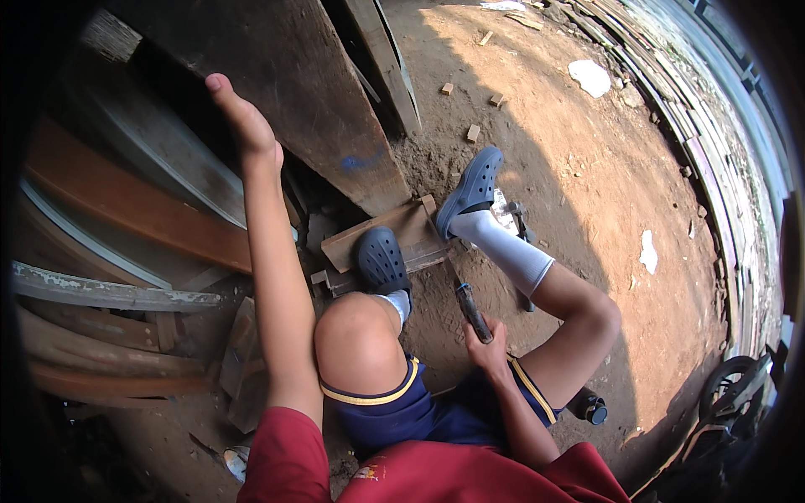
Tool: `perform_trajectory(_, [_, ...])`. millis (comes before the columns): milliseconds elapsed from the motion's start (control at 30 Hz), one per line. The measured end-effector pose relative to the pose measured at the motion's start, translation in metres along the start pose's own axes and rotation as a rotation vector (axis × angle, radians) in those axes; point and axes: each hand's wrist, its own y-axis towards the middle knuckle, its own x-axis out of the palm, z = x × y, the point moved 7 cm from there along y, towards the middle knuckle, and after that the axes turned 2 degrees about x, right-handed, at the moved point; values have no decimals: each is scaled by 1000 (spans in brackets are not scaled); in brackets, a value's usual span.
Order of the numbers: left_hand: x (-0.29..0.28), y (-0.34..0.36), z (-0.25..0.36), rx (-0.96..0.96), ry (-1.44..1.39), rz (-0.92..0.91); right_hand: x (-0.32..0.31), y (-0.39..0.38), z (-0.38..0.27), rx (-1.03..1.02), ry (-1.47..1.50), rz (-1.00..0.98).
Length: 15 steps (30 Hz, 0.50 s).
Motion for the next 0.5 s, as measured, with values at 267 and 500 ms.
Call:
perform_trajectory(267, [-1, 3, -7, -33, 53, -57, -4, 12, 11, 267, 486, -117])
perform_trajectory(500, [-1, 3, -8, -19, 58, -55, 0, 2, -34, -62, -84, -41])
